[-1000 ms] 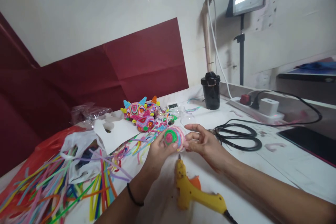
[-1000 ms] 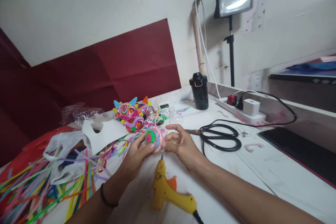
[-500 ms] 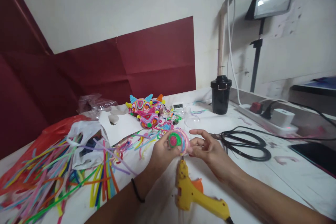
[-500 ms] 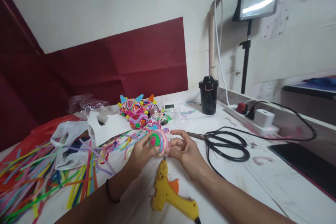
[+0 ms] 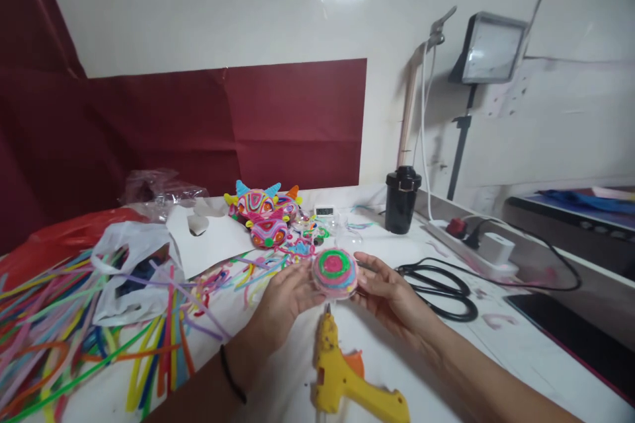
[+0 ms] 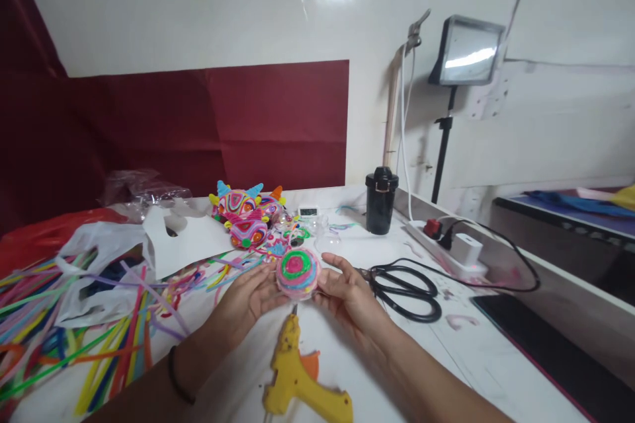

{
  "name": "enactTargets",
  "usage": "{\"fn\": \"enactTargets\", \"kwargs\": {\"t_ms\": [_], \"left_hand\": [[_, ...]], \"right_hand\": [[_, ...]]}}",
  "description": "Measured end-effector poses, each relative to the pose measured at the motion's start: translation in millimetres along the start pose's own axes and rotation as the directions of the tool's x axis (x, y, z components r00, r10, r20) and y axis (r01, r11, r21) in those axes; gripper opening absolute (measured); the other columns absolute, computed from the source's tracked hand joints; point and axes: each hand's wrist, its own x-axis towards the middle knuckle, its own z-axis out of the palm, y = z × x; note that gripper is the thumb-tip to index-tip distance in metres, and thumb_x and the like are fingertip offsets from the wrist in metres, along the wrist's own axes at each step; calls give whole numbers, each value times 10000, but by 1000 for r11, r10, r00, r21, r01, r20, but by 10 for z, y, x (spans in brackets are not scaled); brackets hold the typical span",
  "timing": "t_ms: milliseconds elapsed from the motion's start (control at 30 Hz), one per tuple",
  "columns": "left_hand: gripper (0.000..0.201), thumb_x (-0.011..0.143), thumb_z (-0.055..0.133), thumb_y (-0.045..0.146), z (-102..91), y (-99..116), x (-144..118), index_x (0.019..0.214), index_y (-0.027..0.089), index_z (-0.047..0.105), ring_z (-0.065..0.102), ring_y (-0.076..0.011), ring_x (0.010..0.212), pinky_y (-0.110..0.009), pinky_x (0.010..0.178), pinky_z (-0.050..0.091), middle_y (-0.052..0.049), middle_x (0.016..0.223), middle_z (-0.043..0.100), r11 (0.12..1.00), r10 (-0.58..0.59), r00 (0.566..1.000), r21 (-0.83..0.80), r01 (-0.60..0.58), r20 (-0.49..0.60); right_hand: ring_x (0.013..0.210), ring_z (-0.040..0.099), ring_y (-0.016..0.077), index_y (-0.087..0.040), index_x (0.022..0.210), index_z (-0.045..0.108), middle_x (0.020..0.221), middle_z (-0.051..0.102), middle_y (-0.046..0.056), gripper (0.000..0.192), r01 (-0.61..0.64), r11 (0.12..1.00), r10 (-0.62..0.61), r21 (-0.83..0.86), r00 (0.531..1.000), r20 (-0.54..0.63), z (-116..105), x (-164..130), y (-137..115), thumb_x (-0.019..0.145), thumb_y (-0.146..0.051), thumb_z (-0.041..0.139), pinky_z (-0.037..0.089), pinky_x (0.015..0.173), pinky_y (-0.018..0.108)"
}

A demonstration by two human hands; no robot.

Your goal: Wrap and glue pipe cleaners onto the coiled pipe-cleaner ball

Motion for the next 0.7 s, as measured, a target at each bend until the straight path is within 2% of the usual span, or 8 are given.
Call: {"fn": "enactTargets", "kwargs": {"t_ms": [100, 233, 433, 600, 700], "left_hand": [[176, 785, 699, 252, -37, -37, -10, 900, 135, 634, 656, -160, 762, -243, 615, 532, -86, 915, 696, 999, -40, 999, -5, 40, 26], [202, 759, 733, 245, -77, -67, -20, 913, 144, 650, 640, -129, 709, -188, 541, 474, -63, 866, 698, 999, -36, 997, -29, 38, 66], [271, 747, 740, 235, -130, -119, 13, 987, 190, 622, 664, -160, 762, -236, 609, 488, -45, 912, 706, 996, 12, 996, -92, -3, 92], [216, 764, 711, 223, -96, -128, -1, 952, 185, 612, 662, -177, 778, -265, 614, 505, -54, 940, 697, 983, 6, 999, -184, 3, 48], [225, 753, 699, 171, -62, -123, -24, 963, 176, 617, 662, -181, 828, -265, 639, 512, -66, 991, 690, 974, 10, 998, -225, 5, 68]], "right_hand": [[626, 657, 137, -200, 1021, 548, 785, 708, 5, 549, -36, 999, 36, 38, 999, -10, -14, 18, -6, 574, -176, 865, 514, 597, 261], [640, 676, 159, -200, 1015, 560, 793, 710, 13, 441, -66, 998, 67, 21, 998, -15, -15, 20, 9, 652, -176, 809, 522, 596, 280], [637, 681, 156, -190, 984, 570, 788, 715, 23, 358, -127, 991, 127, 35, 992, -5, 14, 1, 23, 693, -172, 779, 534, 623, 283], [661, 678, 139, -194, 990, 576, 807, 719, 13, 428, -79, 995, 79, 54, 997, -2, 27, -10, 7, 640, -141, 817, 547, 651, 265], [679, 672, 125, -206, 1012, 571, 828, 712, -4, 486, -29, 999, 29, 24, 1000, 11, 38, -18, -19, 611, -135, 835, 546, 668, 254]]}}
